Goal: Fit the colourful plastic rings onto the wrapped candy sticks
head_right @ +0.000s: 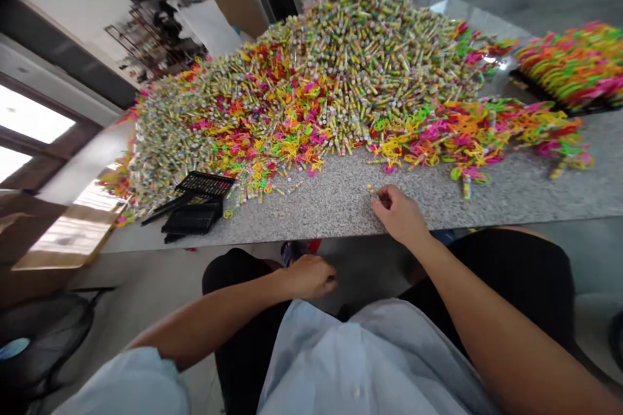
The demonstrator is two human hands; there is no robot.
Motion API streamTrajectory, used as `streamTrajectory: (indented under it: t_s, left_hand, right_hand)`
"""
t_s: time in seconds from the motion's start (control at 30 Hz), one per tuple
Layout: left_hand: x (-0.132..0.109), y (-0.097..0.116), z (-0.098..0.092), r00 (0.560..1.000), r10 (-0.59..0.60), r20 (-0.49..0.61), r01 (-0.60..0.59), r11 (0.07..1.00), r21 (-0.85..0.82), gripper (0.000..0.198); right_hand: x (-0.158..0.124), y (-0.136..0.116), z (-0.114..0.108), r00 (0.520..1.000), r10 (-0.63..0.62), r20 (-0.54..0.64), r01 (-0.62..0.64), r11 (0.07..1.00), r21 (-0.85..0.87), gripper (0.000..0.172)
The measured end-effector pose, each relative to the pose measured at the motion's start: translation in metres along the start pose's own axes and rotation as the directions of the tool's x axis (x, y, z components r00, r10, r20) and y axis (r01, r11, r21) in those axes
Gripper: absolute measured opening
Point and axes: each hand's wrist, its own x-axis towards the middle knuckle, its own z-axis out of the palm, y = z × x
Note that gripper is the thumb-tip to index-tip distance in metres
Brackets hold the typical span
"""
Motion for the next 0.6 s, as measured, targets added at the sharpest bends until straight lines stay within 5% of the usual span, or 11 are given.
streamTrajectory:
  t_s: [0.1,0.2,0.27,0.3,0.43,0.6]
  left_hand:
    - [0.004,-0.018,-0.037,0.961,0.110,-0.252,-0.129,0.990,-0.060,0.025]
    - [0.032,-0.051,-0.092,0.764,-0.151,-0.627,0.125,0.988,-0.086,0.028]
    - [0.057,-0.072,-0.121,0.616,-0.300,-0.728,0.286,0.947,-0.148,0.033]
    - [0.069,-0.080,-0.131,0.583,-0.358,-0.729,0.352,0.920,-0.170,0.035]
    - [0.107,-0.094,-0.141,0.581,-0.448,-0.679,0.465,0.868,-0.175,0.038]
    - [0.110,-0.100,-0.130,0.552,-0.393,-0.736,0.314,0.915,-0.253,0.019]
  right_hand:
    - [0.000,0.000,0.004,1.000,-0.007,0.026,0.008,0.999,-0.039,0.023]
    - [0.000,-0.004,0.006,0.995,-0.051,0.088,0.062,0.991,-0.116,0.028]
    - [0.001,-0.007,0.006,0.986,-0.075,0.152,0.101,0.979,-0.177,0.028]
    - [0.002,-0.009,0.005,0.979,-0.096,0.182,0.134,0.969,-0.208,0.026]
    - [0.007,-0.013,0.003,0.932,-0.267,0.244,0.342,0.872,-0.352,0.017]
    - [0.017,-0.019,0.008,0.938,-0.259,0.229,0.335,0.844,-0.419,0.012]
